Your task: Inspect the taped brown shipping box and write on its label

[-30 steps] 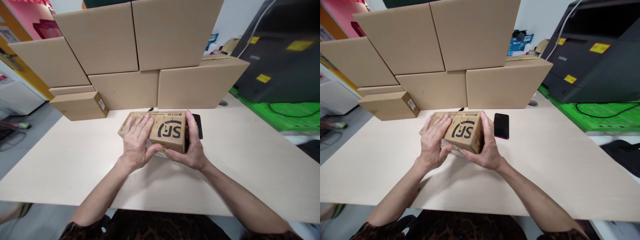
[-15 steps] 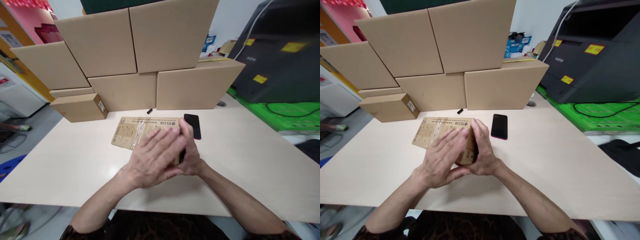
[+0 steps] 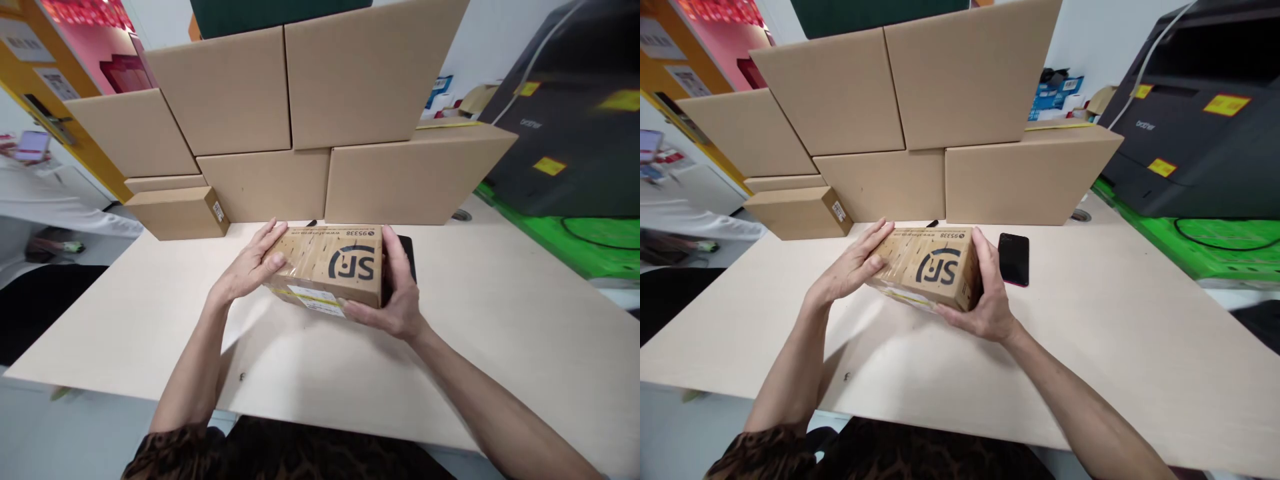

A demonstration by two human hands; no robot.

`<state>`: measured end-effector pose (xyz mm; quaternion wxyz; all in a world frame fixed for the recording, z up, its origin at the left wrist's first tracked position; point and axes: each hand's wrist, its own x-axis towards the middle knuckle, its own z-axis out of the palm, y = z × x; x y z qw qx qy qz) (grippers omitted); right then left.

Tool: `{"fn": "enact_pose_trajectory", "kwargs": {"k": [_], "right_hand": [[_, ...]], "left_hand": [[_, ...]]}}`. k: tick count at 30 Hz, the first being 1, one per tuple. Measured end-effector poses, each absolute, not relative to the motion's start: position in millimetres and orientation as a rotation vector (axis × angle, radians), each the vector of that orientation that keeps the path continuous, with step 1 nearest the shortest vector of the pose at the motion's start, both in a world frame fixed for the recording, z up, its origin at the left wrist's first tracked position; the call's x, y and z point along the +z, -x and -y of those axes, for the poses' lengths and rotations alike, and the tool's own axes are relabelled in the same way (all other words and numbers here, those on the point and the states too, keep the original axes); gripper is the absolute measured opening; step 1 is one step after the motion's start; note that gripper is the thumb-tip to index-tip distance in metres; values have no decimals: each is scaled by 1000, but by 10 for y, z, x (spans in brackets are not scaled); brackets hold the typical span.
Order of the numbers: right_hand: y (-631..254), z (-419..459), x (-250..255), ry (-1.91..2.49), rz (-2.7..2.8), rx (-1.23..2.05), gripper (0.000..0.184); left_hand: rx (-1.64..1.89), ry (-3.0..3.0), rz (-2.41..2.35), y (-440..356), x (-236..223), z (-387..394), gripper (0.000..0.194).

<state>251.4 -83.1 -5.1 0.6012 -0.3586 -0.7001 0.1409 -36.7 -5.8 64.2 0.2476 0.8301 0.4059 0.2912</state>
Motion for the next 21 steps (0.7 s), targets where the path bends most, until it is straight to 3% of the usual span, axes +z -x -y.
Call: {"fn": "enact_pose_trajectory", "kwargs": {"k": [6, 13, 21], "right_hand": [[-2562, 751, -103, 839, 1341, 624, 121], [-2547, 785, 135, 755, 876, 911, 92], [-2609, 672, 237, 693, 629, 1109, 31]], "left_hand": [[1182, -1678, -822, 225, 291, -30, 85], [1328, -1440, -650, -126, 147, 190, 85], [1136, -1827, -686, -15, 276, 284, 97]]}}
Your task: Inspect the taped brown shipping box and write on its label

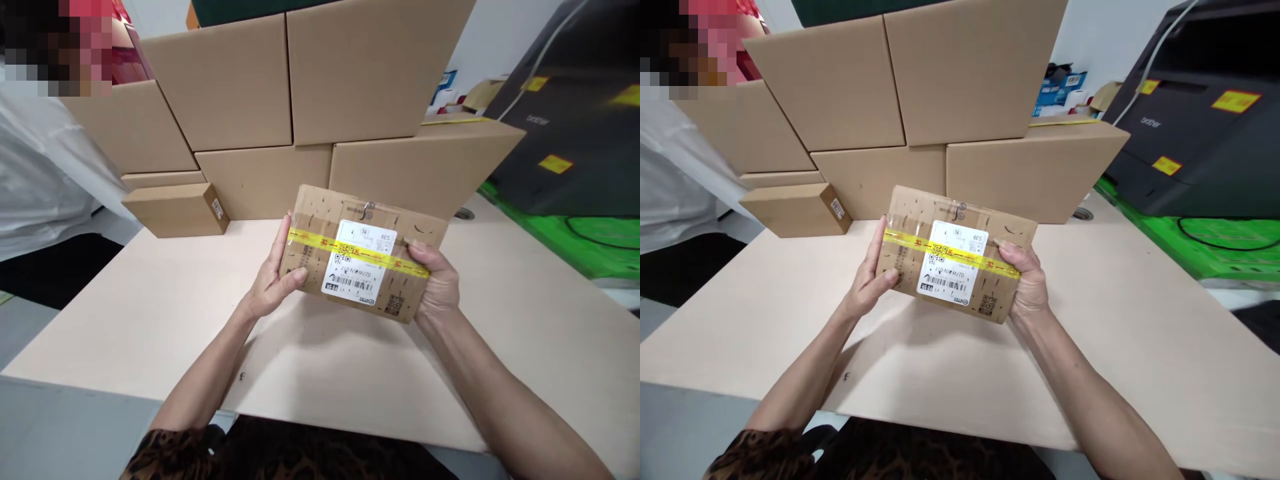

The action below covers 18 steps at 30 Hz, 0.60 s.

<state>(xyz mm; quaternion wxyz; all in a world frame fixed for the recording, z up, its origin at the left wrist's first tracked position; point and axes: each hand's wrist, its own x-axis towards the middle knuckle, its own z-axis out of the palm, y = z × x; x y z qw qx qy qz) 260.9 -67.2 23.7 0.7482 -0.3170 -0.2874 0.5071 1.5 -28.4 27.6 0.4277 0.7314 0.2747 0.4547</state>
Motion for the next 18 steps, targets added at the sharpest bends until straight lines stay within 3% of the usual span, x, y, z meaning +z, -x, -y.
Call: {"fn": "enact_pose_trajectory", "kwargs": {"k": [5, 11, 15, 18], "right_hand": [[-2760, 531, 132, 707, 811, 1179, 23], [-2709, 571, 166, 826, 750, 1292, 29], [-2496, 677, 221, 839, 587, 1260, 40], [-2410, 703, 181, 822, 664, 1236, 59]], "left_hand": [[1147, -2086, -633, 24, 100, 121, 115], [1505, -1990, -517, -96, -82, 39, 82], [1568, -1822, -639, -116, -43, 71, 78], [1562, -1724, -736, -107, 14, 110, 75]]}}
